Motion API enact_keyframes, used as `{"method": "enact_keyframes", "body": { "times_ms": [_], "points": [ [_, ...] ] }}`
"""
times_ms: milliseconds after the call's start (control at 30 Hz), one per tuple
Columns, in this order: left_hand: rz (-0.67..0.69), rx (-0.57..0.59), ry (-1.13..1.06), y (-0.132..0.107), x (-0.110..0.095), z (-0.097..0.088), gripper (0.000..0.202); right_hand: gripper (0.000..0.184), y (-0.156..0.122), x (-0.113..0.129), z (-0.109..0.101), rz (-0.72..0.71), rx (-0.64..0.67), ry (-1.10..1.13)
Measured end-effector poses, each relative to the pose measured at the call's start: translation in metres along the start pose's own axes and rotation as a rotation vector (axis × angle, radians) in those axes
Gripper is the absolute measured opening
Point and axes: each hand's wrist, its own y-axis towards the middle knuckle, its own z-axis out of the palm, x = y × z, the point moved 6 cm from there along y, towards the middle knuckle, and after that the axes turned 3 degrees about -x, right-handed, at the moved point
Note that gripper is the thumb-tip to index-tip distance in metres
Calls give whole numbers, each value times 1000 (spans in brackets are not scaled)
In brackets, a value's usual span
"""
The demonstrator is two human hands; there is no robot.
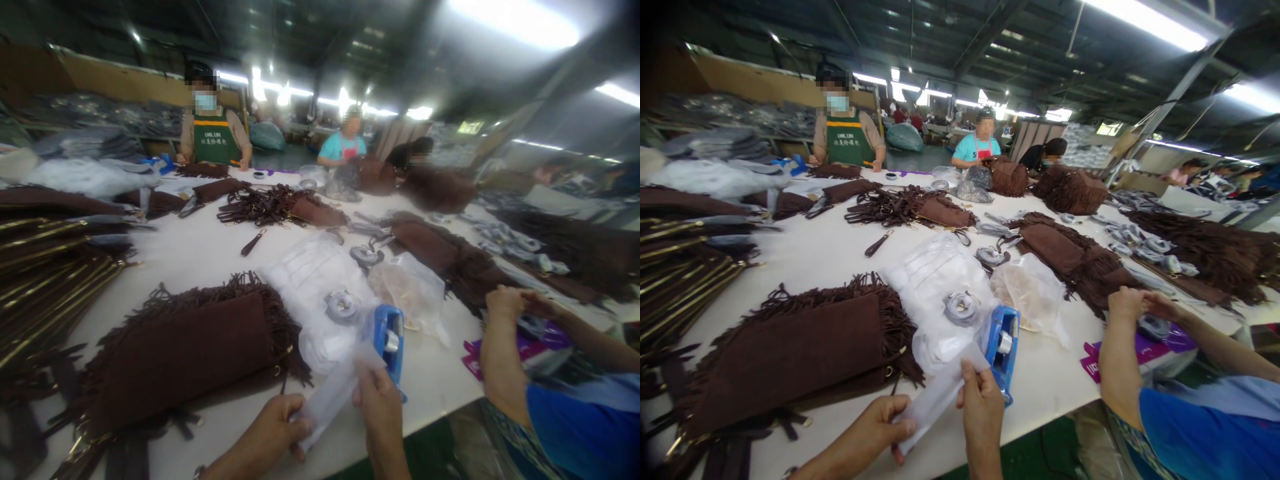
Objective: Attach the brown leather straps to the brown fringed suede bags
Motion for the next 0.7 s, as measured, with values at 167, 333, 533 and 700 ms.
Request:
{"method": "enact_keyframes", "body": {
  "times_ms": [167, 333, 533, 700],
  "points": [
    [-72, -30, -16, -17, 10, -14, 14, 42, 0, -1, 5, 2, 10, -69],
    [-5, 28, -152, -31, 5, -26, 45, 47, -6, 6, 13, -33, 26, -79],
    [-27, -60, -244, -26, -6, -26, 62, 46, -23, 18, 26, -109, 86, -55],
    [25, -160, -221, -18, 5, -21, 47, 47, -37, 15, 44, -111, 230, -38]
  ]
}}
